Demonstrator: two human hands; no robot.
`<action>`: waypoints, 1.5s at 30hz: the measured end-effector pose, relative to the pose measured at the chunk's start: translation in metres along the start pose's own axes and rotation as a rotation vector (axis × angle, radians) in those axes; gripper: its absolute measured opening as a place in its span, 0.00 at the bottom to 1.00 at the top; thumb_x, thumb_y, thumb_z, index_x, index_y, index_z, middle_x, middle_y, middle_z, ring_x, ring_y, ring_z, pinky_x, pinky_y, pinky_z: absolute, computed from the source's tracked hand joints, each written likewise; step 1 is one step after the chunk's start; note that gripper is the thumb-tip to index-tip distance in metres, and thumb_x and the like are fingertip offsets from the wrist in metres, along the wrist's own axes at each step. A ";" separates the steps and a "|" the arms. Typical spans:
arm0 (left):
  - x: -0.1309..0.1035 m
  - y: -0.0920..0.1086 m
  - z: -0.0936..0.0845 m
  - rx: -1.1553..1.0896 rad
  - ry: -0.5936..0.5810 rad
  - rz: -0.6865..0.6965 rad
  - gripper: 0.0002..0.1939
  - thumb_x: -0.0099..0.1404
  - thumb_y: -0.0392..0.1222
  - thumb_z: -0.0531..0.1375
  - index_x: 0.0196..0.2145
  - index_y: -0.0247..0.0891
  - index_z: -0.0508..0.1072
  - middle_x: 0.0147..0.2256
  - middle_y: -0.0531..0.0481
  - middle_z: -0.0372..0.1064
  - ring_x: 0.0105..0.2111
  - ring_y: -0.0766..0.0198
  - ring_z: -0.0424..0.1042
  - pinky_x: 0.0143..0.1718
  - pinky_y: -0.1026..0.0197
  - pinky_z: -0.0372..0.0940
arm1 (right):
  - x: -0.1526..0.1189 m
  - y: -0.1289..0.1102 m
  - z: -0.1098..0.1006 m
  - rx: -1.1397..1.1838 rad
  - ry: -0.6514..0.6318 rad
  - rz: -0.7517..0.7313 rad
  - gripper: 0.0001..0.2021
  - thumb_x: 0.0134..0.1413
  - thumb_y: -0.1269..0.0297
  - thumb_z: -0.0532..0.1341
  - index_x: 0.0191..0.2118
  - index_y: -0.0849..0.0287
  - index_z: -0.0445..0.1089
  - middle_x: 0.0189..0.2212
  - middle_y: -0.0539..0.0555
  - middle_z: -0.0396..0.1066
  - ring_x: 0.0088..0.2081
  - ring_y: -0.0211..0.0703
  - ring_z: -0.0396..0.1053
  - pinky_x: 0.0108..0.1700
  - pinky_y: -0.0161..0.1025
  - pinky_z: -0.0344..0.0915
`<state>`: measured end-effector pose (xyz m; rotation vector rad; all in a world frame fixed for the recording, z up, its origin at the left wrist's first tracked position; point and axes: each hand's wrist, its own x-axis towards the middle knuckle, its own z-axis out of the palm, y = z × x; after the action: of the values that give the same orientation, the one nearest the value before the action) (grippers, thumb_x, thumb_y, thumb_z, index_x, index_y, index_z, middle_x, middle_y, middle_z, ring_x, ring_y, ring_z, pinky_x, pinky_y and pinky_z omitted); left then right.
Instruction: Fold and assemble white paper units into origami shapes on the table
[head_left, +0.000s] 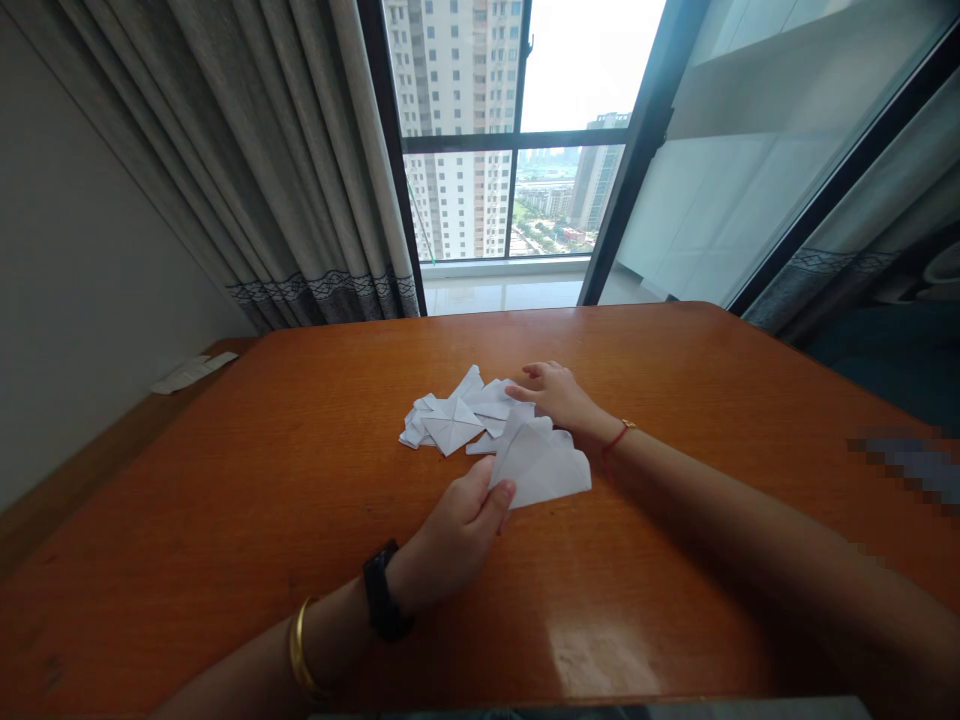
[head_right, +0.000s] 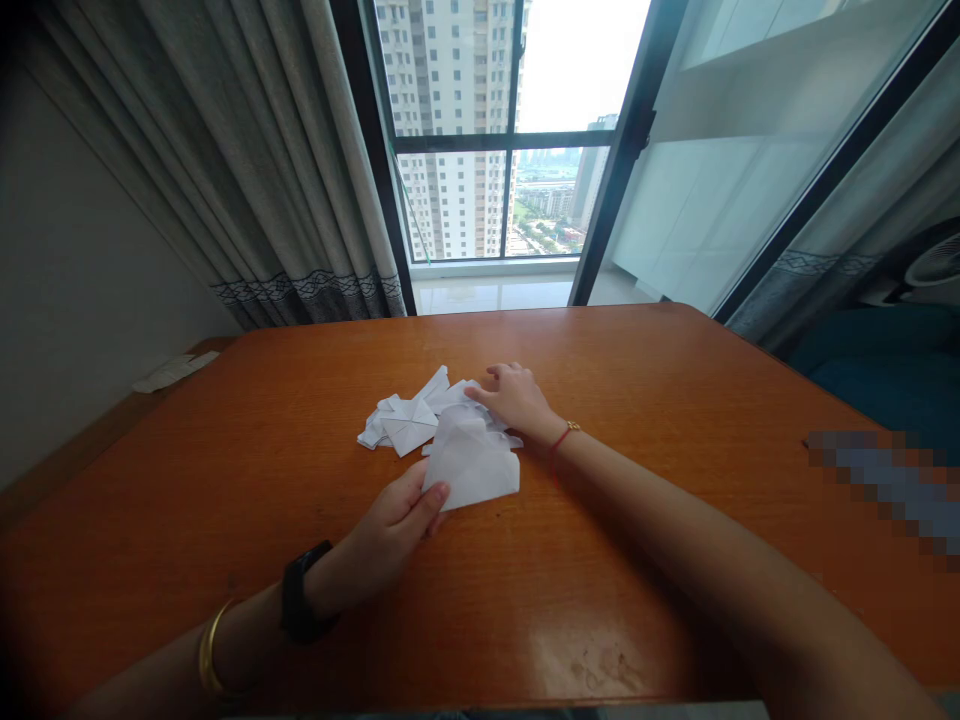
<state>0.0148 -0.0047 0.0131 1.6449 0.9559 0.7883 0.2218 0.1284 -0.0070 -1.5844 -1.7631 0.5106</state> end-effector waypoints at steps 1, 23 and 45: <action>0.001 0.000 0.000 -0.042 0.007 -0.010 0.13 0.68 0.51 0.53 0.34 0.38 0.65 0.25 0.55 0.61 0.24 0.67 0.58 0.26 0.65 0.57 | 0.007 0.000 0.007 0.005 0.003 0.016 0.19 0.41 0.54 0.70 0.37 0.62 0.74 0.41 0.61 0.72 0.44 0.52 0.68 0.47 0.45 0.64; 0.018 -0.008 -0.010 -0.386 0.246 -0.227 0.23 0.59 0.54 0.63 0.42 0.36 0.61 0.34 0.45 0.75 0.22 0.65 0.74 0.15 0.70 0.59 | -0.062 -0.003 -0.040 0.572 0.313 0.049 0.13 0.51 0.52 0.64 0.36 0.57 0.70 0.33 0.53 0.72 0.34 0.43 0.68 0.36 0.39 0.65; 0.016 -0.010 -0.015 -0.493 0.149 -0.194 0.26 0.62 0.61 0.60 0.42 0.31 0.69 0.39 0.39 0.76 0.34 0.56 0.78 0.32 0.61 0.73 | -0.084 -0.031 -0.029 0.672 -0.094 0.026 0.17 0.51 0.51 0.66 0.38 0.61 0.73 0.16 0.45 0.64 0.20 0.35 0.60 0.23 0.34 0.56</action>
<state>0.0081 0.0178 0.0082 1.0648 0.9184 0.9344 0.2217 0.0368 0.0145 -1.1152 -1.4171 1.0721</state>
